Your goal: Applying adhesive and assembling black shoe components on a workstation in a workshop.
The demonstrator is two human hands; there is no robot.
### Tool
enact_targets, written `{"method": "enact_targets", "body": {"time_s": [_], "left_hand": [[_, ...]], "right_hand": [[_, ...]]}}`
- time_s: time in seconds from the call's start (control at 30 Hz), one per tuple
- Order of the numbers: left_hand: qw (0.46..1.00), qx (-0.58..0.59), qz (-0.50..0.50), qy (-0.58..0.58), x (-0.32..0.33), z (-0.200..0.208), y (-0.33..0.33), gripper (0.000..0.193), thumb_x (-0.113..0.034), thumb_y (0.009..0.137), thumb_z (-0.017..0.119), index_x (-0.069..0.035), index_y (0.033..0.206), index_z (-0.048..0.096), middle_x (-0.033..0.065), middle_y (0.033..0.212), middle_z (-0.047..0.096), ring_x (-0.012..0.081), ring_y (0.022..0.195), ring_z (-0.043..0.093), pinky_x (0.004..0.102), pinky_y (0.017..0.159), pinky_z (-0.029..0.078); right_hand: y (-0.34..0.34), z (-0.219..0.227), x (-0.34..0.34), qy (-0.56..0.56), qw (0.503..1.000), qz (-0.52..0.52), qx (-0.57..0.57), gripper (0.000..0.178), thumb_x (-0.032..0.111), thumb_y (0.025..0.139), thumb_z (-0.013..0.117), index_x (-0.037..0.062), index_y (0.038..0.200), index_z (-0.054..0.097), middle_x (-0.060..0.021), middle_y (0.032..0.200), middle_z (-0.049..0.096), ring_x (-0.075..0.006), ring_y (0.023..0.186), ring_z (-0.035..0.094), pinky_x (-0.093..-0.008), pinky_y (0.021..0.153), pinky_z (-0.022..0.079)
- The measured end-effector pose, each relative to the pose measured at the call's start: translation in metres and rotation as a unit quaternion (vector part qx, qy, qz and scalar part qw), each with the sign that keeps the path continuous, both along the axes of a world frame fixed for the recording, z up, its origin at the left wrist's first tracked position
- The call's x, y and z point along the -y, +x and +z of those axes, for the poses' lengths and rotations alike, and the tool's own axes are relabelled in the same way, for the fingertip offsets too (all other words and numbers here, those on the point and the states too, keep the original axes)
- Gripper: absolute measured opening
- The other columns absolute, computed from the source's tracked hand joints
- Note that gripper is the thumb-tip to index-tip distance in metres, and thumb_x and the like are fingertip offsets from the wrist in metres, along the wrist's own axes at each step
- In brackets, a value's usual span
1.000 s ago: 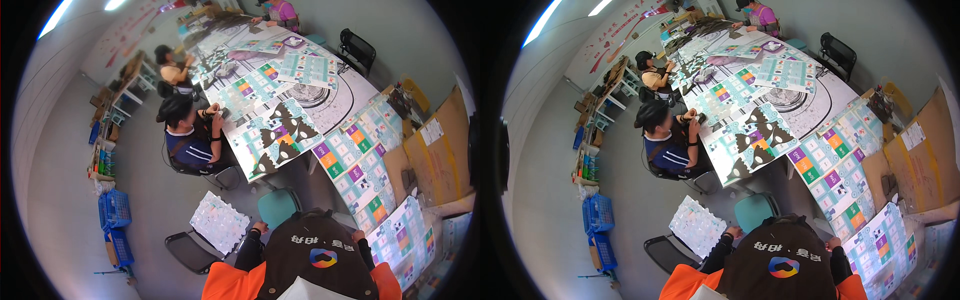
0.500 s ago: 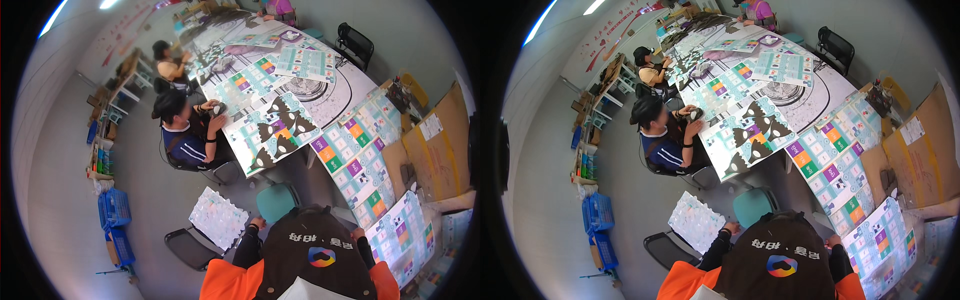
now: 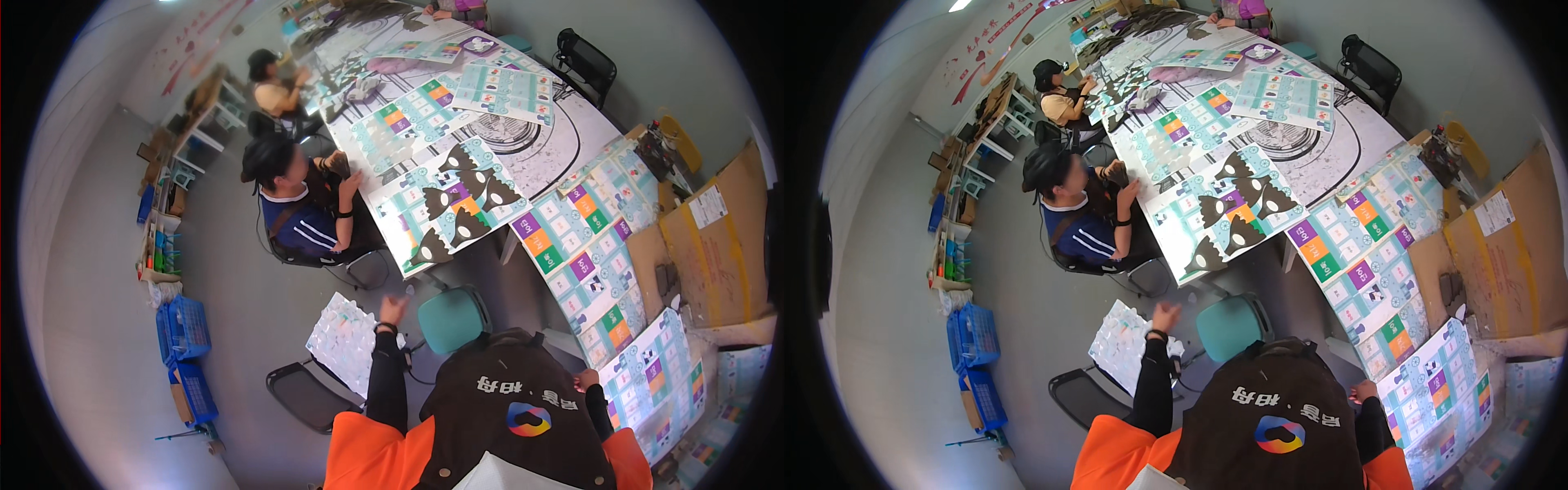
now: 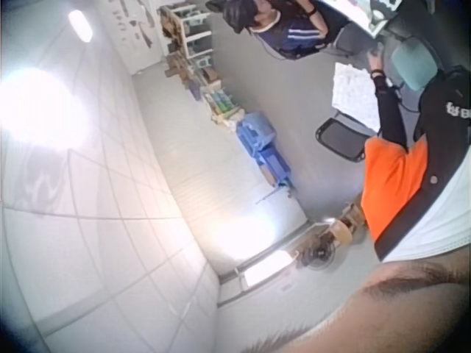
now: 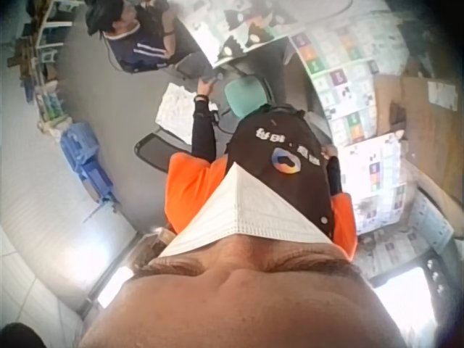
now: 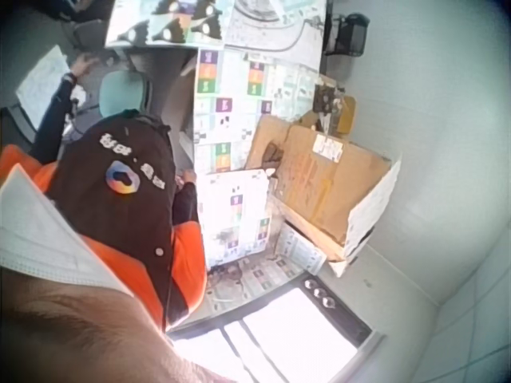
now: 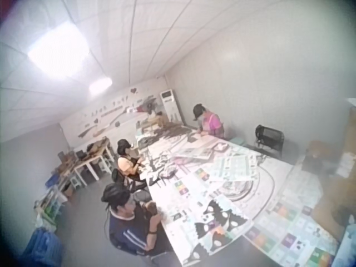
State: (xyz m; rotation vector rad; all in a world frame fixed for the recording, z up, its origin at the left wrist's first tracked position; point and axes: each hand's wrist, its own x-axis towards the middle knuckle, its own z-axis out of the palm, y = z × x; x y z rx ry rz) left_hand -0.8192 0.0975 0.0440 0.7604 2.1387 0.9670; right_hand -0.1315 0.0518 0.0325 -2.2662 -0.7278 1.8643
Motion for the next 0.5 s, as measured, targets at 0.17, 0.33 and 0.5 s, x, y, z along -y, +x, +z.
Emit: {"method": "enact_targets", "body": {"time_s": [0.17,0.33,0.5], "left_hand": [[0.962,-0.226,0.101,0.116,-0.105,0.127,-0.026,0.102,-0.045,0.06,0.085,0.008,0.131,0.035,0.022,0.115,0.055,0.0293,0.104,0.056,0.04,0.088,0.046],[0.917,-0.369,0.153,0.015,-0.169,0.204,-0.011,0.125,-0.058,0.051,0.083,0.006,0.141,0.025,0.0256,0.138,0.039,0.0375,0.127,0.039,0.0487,0.105,0.029],[0.836,-0.546,0.017,-0.043,-0.17,0.217,0.019,0.125,-0.051,0.051,0.085,0.001,0.144,0.019,0.0199,0.135,0.042,0.0341,0.125,0.042,0.0388,0.104,0.031]], "right_hand": [[0.016,-0.006,0.018,-0.008,0.999,-0.03,0.024,0.017,0.008,0.078,0.065,0.0052,0.073,0.049,-0.0091,0.057,0.053,-0.021,0.043,0.055,-0.0337,0.037,0.044],[0.001,0.037,0.029,0.031,0.999,-0.036,0.015,0.031,0.022,0.081,0.068,0.0037,0.102,0.056,-0.0131,0.093,0.064,-0.0217,0.08,0.067,-0.0382,0.051,0.053],[-0.054,0.214,-0.042,0.247,0.904,-0.069,-0.342,0.117,0.059,0.063,0.075,0.0216,0.151,0.007,-0.0115,0.153,0.013,-0.0293,0.139,0.018,-0.0629,0.091,0.034]]}}
